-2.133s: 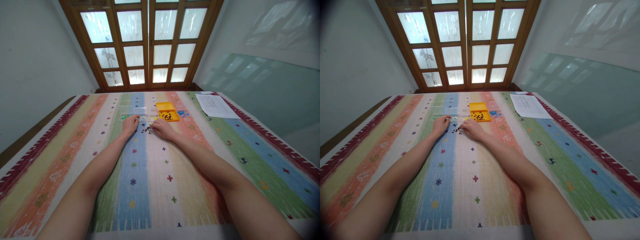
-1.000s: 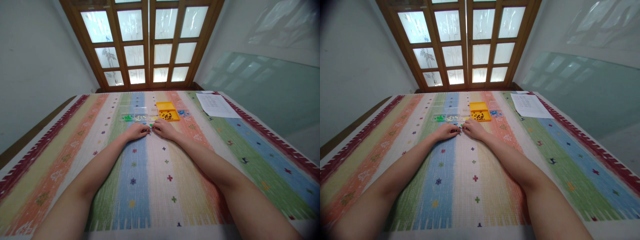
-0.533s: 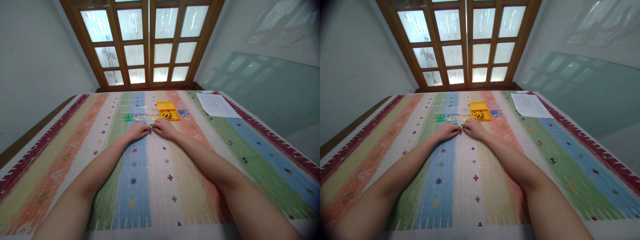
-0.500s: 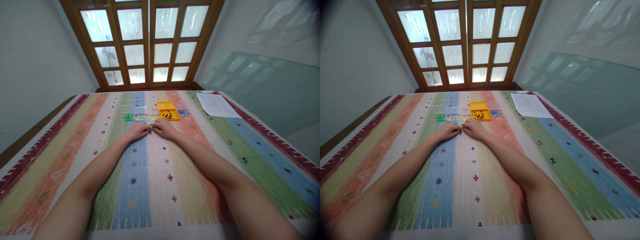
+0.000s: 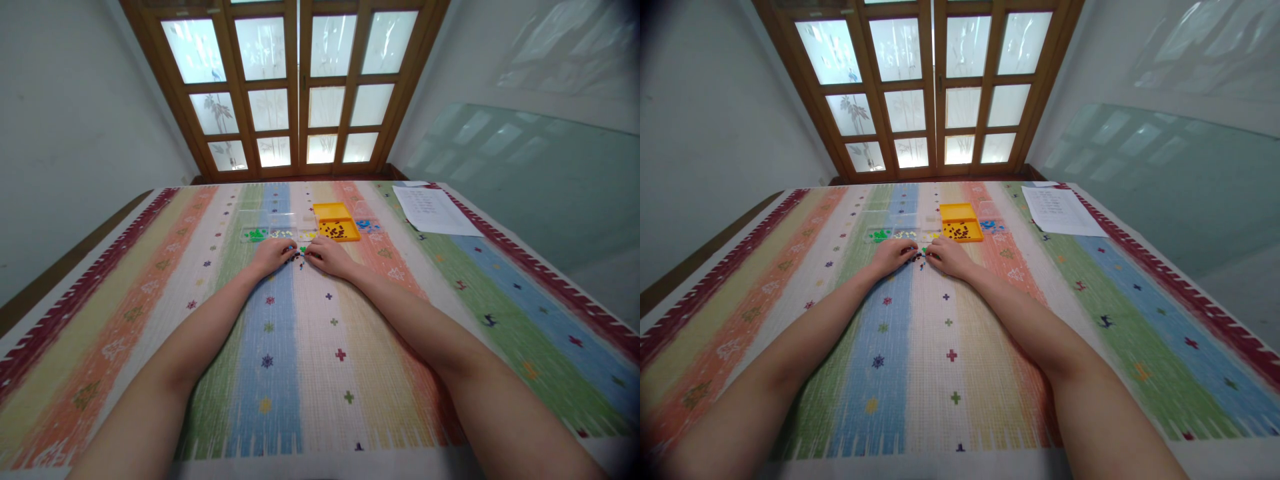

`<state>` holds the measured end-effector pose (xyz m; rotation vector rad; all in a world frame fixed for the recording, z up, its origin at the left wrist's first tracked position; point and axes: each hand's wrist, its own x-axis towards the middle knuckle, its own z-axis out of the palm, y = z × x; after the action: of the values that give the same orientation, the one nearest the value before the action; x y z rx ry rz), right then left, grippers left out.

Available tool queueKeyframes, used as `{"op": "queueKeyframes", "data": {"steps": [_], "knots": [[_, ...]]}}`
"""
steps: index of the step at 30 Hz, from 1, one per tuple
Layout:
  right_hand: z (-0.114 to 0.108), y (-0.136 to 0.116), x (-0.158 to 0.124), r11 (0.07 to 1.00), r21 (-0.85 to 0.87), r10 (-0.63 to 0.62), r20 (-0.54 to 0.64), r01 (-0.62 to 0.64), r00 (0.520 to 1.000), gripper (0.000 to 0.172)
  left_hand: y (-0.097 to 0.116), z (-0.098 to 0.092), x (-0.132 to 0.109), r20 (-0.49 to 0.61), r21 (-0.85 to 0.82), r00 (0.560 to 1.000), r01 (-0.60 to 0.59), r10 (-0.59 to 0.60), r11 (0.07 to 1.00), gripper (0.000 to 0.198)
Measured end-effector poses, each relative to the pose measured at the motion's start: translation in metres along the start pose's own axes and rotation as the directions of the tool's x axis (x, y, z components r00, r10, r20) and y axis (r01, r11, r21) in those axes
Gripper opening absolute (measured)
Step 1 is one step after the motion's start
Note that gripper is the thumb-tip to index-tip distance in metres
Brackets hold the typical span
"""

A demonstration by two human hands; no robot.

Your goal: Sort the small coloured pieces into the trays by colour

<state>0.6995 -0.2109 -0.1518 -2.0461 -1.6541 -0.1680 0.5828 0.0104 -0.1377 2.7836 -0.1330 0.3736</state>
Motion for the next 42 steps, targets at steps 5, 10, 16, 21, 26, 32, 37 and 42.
{"op": "queueKeyframes", "data": {"steps": [5,10,16,21,26,32,37,42], "knots": [[0.002,-0.002,0.0,0.999,-0.032,0.015,0.013,-0.015,1.0,0.017,-0.012,-0.006,0.004,-0.117,0.017,0.966,0.234,-0.231,0.972,0.029],[0.005,-0.006,0.0,0.994,-0.102,0.039,0.014,-0.037,0.999,0.018,-0.02,-0.008,0.007,-0.18,0.015,0.915,0.37,-0.361,0.929,0.032],[0.005,-0.014,0.003,0.992,-0.121,0.042,0.016,-0.039,0.999,0.014,-0.025,-0.004,0.011,-0.201,0.029,0.88,0.444,-0.43,0.895,0.032],[0.007,-0.014,0.004,0.993,-0.115,0.032,0.0,-0.032,0.999,0.017,-0.026,-0.005,0.01,-0.174,0.04,0.888,0.437,-0.425,0.898,0.034],[0.0,0.004,0.006,0.993,-0.056,0.097,-0.119,-0.104,0.988,0.017,-0.024,-0.006,0.007,-0.176,0.06,0.903,0.407,-0.392,0.912,0.033],[-0.033,0.066,-0.006,0.879,-0.006,0.426,-0.439,-0.477,0.791,0.02,-0.012,-0.004,0.001,-0.129,0.082,0.951,0.291,-0.279,0.953,0.032],[-0.055,0.112,-0.03,0.696,-0.065,0.58,-0.536,-0.715,0.613,0.021,-0.004,-0.004,0.0,-0.086,0.096,0.972,0.228,-0.22,0.969,0.03],[-0.053,0.126,-0.041,0.61,-0.044,0.635,-0.569,-0.791,0.522,0.025,-0.003,-0.004,-0.003,-0.02,0.053,0.993,0.118,-0.118,0.992,0.03]]}}
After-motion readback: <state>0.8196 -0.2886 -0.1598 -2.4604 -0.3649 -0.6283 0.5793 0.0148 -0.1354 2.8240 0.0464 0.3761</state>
